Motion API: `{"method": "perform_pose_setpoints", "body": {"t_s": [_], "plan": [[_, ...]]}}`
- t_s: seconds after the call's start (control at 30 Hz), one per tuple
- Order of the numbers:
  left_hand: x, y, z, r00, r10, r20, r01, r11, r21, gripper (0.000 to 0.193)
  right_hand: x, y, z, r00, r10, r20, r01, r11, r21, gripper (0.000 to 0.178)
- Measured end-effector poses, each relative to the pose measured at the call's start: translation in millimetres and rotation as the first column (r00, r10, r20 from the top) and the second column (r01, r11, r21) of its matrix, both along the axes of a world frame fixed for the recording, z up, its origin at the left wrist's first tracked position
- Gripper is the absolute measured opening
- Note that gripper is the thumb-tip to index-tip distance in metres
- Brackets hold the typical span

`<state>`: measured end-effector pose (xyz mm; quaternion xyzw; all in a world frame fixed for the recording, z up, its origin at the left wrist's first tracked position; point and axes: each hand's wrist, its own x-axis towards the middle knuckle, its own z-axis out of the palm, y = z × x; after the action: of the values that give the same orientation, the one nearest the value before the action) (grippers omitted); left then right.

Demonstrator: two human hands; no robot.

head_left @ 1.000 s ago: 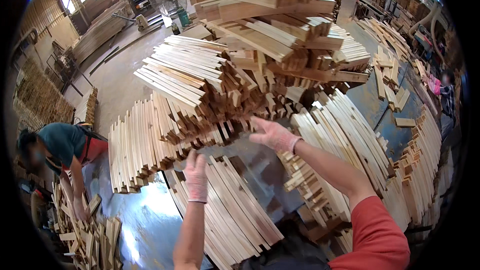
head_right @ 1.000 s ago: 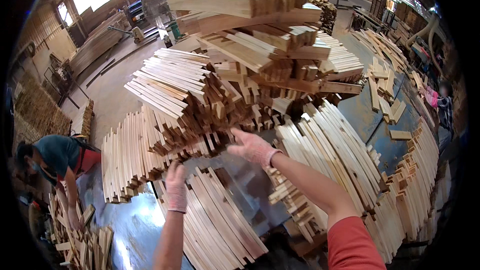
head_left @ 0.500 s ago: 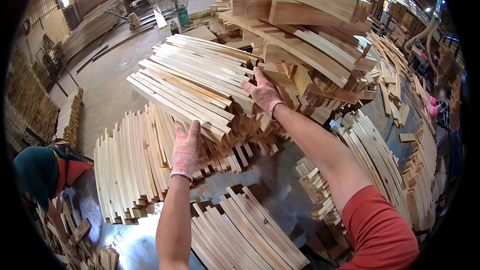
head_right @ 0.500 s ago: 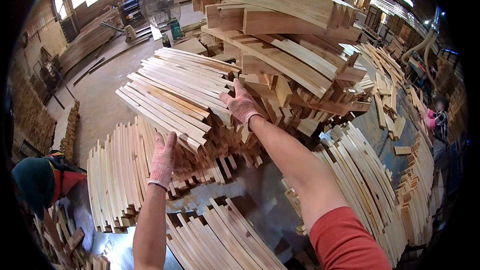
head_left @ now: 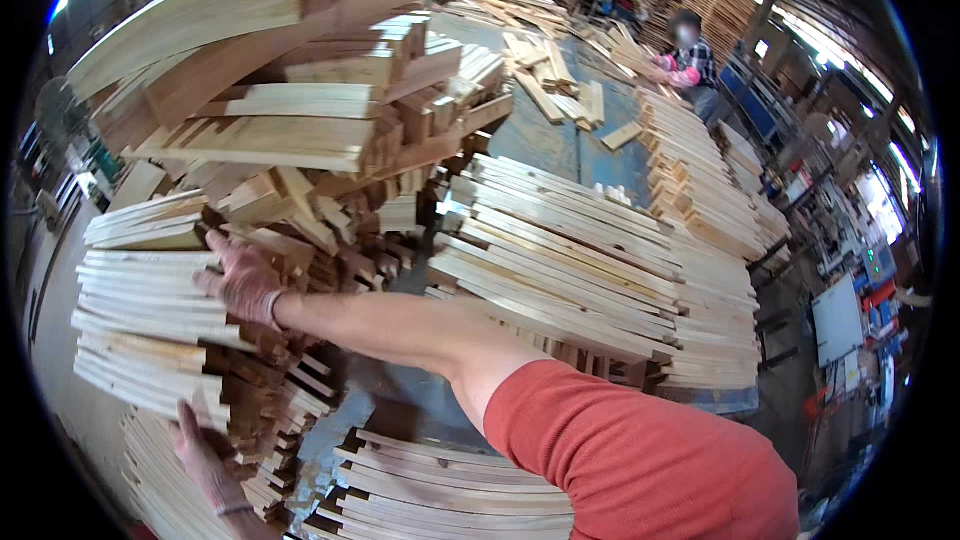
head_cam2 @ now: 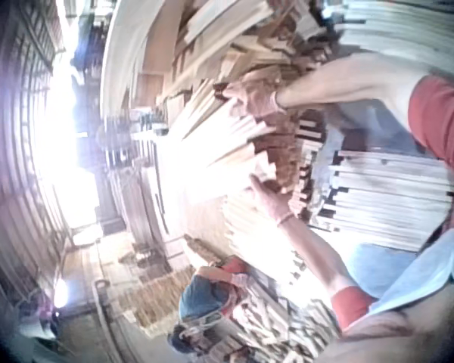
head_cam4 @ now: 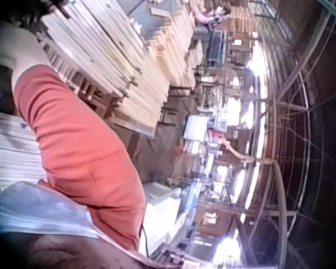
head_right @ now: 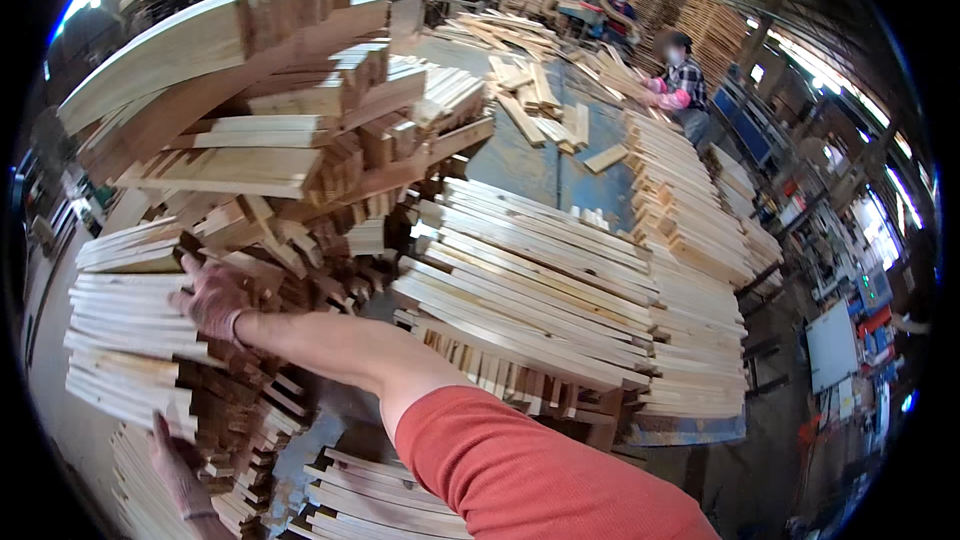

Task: The person picks up stacks of wooden planks from a table and places them onto a conveyor belt. They repeat this process, moving multiple stacks of wood from the table to the conveyor.

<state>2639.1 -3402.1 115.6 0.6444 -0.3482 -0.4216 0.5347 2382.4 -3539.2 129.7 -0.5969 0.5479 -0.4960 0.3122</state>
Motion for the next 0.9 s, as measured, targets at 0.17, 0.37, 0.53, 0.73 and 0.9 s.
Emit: {"method": "perform_pose_setpoints", "body": {"t_s": [0.17, 0.37, 0.53, 0.73, 0.9], "plan": [[-25.2, 86.7, 71.5, 0.978, 0.026, 0.207, -0.084, 0.958, 0.275, 0.067, 0.6, 103.5, 9.9, 0.997, 0.015, -0.071, -0.011, 0.998, 0.058, 0.088], [8.4, 132.4, 50.4, 0.986, -0.013, 0.168, -0.011, 0.990, 0.143, 0.082, 4.1, 155.3, -12.3, 0.996, -0.046, 0.081, 0.045, 0.999, 0.018, 0.080], [32.7, 116.1, 11.4, 0.996, 0.067, -0.058, -0.059, 0.991, 0.124, 0.075, -2.8, 82.7, 42.2, 0.855, 0.389, -0.342, -0.295, 0.908, 0.297, 0.064], [31.2, 97.8, -35.3, 0.875, 0.111, -0.472, -0.021, 0.981, 0.193, 0.069, 12.7, 49.1, 10.7, 0.809, 0.440, -0.389, -0.320, 0.886, 0.336, 0.070], [52.7, 82.8, -70.0, 0.812, -0.056, -0.581, -0.028, 0.991, -0.134, 0.060, 10.6, 29.8, -16.6, 0.807, 0.459, -0.372, -0.404, 0.888, 0.221, 0.072]]}}
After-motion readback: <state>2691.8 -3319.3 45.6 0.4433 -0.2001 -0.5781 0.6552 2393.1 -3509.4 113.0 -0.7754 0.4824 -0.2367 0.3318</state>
